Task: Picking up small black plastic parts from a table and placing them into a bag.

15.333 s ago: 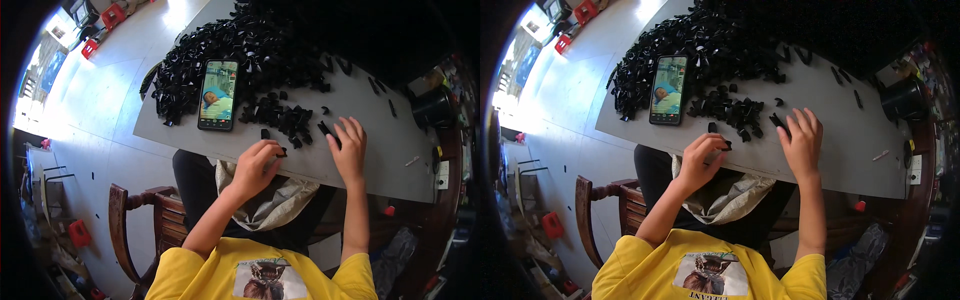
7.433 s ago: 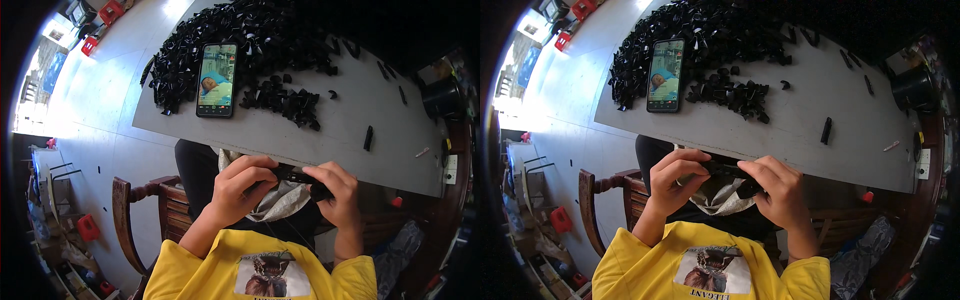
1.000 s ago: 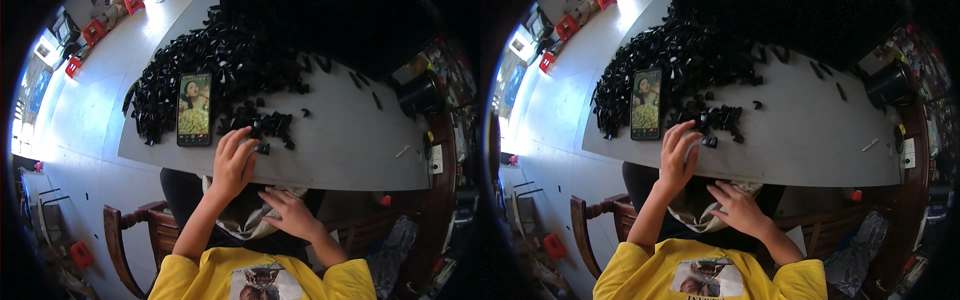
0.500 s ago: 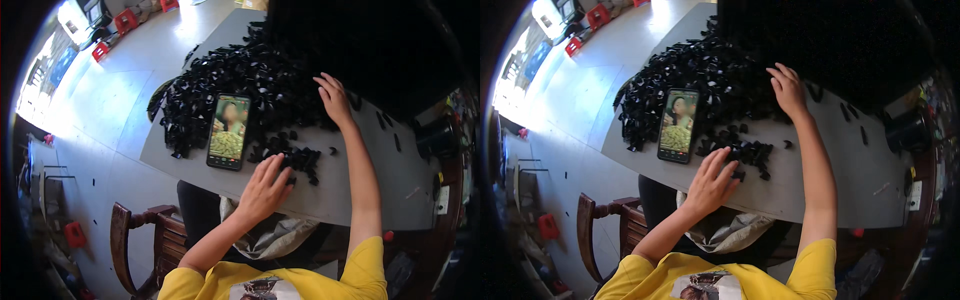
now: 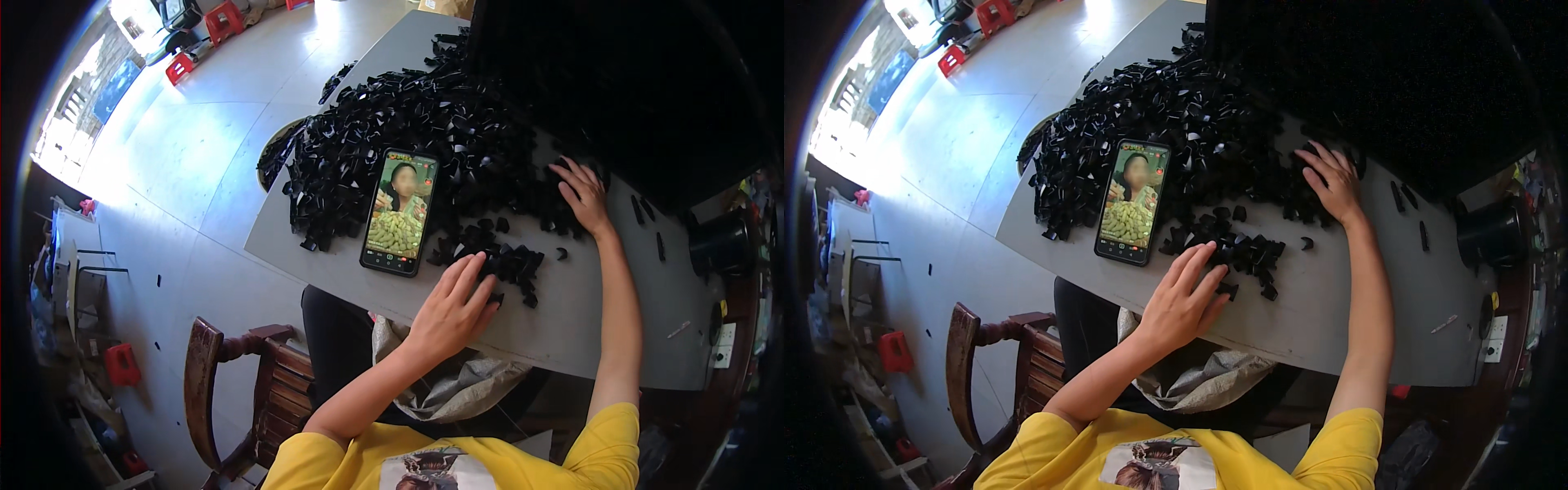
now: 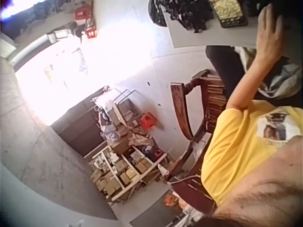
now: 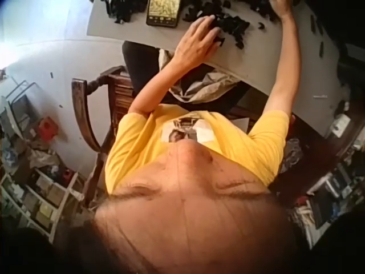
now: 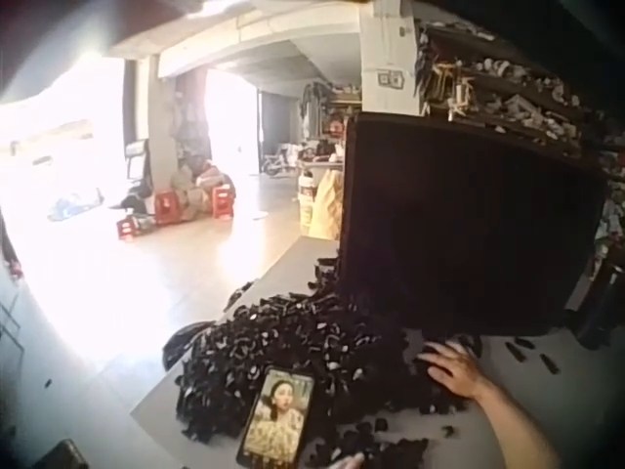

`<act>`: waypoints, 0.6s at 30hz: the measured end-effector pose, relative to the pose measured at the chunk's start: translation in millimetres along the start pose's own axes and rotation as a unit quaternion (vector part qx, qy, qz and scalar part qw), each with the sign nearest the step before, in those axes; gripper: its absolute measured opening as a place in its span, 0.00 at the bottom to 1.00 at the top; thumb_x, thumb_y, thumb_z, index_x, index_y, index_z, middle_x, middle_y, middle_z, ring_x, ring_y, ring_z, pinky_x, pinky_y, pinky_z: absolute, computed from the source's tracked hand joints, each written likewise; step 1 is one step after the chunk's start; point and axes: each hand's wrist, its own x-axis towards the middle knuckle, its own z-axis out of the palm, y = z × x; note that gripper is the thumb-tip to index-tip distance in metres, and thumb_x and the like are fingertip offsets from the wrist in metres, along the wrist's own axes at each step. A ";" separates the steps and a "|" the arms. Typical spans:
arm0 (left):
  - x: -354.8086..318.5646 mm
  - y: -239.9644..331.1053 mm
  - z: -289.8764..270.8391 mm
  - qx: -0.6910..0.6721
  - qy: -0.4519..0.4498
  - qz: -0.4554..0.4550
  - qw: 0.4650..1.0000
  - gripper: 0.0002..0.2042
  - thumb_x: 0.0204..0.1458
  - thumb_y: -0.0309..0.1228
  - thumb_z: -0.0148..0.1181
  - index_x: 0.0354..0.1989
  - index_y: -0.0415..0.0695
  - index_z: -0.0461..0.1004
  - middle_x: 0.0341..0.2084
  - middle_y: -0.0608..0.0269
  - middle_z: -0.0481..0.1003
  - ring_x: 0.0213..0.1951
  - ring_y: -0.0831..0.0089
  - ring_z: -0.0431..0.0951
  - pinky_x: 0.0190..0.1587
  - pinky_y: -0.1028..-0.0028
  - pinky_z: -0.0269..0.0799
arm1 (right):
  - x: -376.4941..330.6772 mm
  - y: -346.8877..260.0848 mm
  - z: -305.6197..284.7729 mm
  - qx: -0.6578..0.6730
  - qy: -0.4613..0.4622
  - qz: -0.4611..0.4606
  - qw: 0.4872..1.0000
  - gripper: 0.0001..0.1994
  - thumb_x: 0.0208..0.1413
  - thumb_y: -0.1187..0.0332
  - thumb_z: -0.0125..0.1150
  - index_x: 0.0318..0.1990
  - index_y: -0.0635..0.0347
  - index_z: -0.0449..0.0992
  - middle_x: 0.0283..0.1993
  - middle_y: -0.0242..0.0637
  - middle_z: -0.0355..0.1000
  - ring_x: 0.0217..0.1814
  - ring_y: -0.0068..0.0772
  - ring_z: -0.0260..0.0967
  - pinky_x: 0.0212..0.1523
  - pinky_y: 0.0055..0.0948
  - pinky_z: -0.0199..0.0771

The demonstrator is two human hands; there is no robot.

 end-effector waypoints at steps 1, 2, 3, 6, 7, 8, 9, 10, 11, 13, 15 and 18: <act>-0.4 0.2 -0.3 0.005 0.004 0.003 1.000 0.19 0.50 0.33 0.62 0.49 0.38 0.70 0.58 0.45 0.61 0.60 0.49 0.62 0.60 0.60 0.62 | -10.0 0.5 0.5 -0.003 0.000 0.003 1.000 0.19 0.62 0.52 0.47 0.57 0.43 0.73 0.65 0.37 0.63 0.67 0.47 0.55 0.67 0.41 0.50; -2.2 -0.2 0.9 0.006 0.014 -0.003 1.000 0.18 0.48 0.30 0.62 0.49 0.40 0.71 0.58 0.47 0.62 0.60 0.50 0.62 0.60 0.58 0.61 | -20.6 0.4 0.3 -0.010 0.006 0.016 1.000 0.19 0.62 0.49 0.46 0.57 0.38 0.73 0.66 0.35 0.62 0.67 0.48 0.55 0.67 0.42 0.51; -3.8 -0.5 2.1 0.001 0.014 0.002 1.000 0.18 0.48 0.30 0.62 0.49 0.40 0.71 0.58 0.47 0.62 0.60 0.50 0.62 0.60 0.58 0.61 | -31.0 -0.6 -2.1 -0.019 0.013 0.031 0.999 0.20 0.62 0.47 0.45 0.57 0.34 0.72 0.66 0.33 0.62 0.67 0.48 0.56 0.67 0.43 0.52; -8.7 -6.5 2.0 0.033 0.151 0.022 0.988 0.22 0.40 0.22 0.59 0.49 0.47 0.72 0.57 0.54 0.64 0.59 0.54 0.63 0.61 0.54 0.56 | -60.0 -13.8 -5.3 -0.028 0.048 0.042 0.998 0.19 0.61 0.47 0.47 0.55 0.35 0.74 0.64 0.33 0.65 0.65 0.48 0.59 0.65 0.42 0.53; -7.5 -4.6 -5.4 0.068 0.169 -0.022 0.983 0.18 0.41 0.20 0.57 0.44 0.48 0.72 0.55 0.57 0.66 0.57 0.56 0.65 0.60 0.54 0.54 | -70.0 -17.3 -6.6 -0.037 0.056 0.049 0.997 0.18 0.61 0.48 0.47 0.55 0.35 0.75 0.64 0.33 0.65 0.64 0.48 0.59 0.65 0.42 0.54; -7.9 -7.4 -15.6 0.075 0.197 -0.048 0.976 0.19 0.39 0.17 0.54 0.43 0.47 0.72 0.50 0.57 0.69 0.55 0.57 0.66 0.59 0.53 0.53 | -80.0 -17.8 -3.0 -0.047 0.074 0.047 0.995 0.18 0.61 0.48 0.49 0.54 0.35 0.75 0.63 0.32 0.67 0.62 0.47 0.61 0.64 0.41 0.55; -9.5 -15.4 -25.5 0.080 0.232 -0.073 0.967 0.20 0.39 0.16 0.52 0.44 0.45 0.70 0.45 0.55 0.71 0.54 0.58 0.67 0.59 0.52 0.52 | -86.8 -26.2 -2.7 -0.033 0.090 0.050 0.994 0.18 0.60 0.48 0.50 0.54 0.35 0.76 0.62 0.31 0.67 0.61 0.46 0.61 0.63 0.42 0.55; -16.4 -30.6 -31.7 0.106 0.276 -0.105 0.950 0.21 0.39 0.16 0.50 0.46 0.44 0.70 0.43 0.56 0.72 0.54 0.57 0.66 0.61 0.51 0.50 | -90.1 -37.6 -2.6 -0.022 0.097 0.043 0.994 0.17 0.60 0.51 0.50 0.53 0.38 0.76 0.62 0.33 0.68 0.61 0.46 0.61 0.63 0.41 0.56; -15.8 -37.8 -37.8 0.123 0.256 -0.146 0.948 0.21 0.41 0.17 0.49 0.48 0.43 0.69 0.44 0.58 0.72 0.55 0.55 0.65 0.63 0.49 0.47 | -98.3 -45.6 -7.3 -0.019 0.103 0.043 0.994 0.16 0.61 0.54 0.51 0.53 0.41 0.77 0.61 0.35 0.68 0.61 0.45 0.62 0.62 0.40 0.56; -11.4 -58.2 -49.9 0.140 0.193 -0.208 0.949 0.21 0.42 0.18 0.49 0.49 0.43 0.69 0.45 0.57 0.72 0.56 0.55 0.65 0.64 0.46 0.42 | -105.9 -69.5 -8.2 -0.047 0.099 0.059 0.992 0.17 0.61 0.53 0.50 0.53 0.41 0.77 0.61 0.34 0.68 0.61 0.46 0.61 0.62 0.41 0.56; 5.7 -63.1 -49.6 0.143 0.194 -0.182 0.953 0.21 0.42 0.18 0.49 0.49 0.43 0.69 0.45 0.56 0.72 0.55 0.54 0.66 0.63 0.48 0.46 | -115.4 -82.3 -6.1 -0.050 0.107 0.062 0.991 0.17 0.61 0.52 0.49 0.53 0.40 0.77 0.62 0.31 0.67 0.62 0.44 0.60 0.63 0.40 0.53; 12.2 -52.5 -45.1 0.081 0.189 -0.110 0.972 0.20 0.43 0.17 0.49 0.48 0.43 0.70 0.46 0.54 0.71 0.53 0.54 0.68 0.60 0.53 0.55 | -125.6 -103.3 -2.3 -0.037 0.105 0.088 0.990 0.17 0.63 0.51 0.46 0.54 0.40 0.76 0.63 0.32 0.66 0.64 0.45 0.58 0.64 0.41 0.51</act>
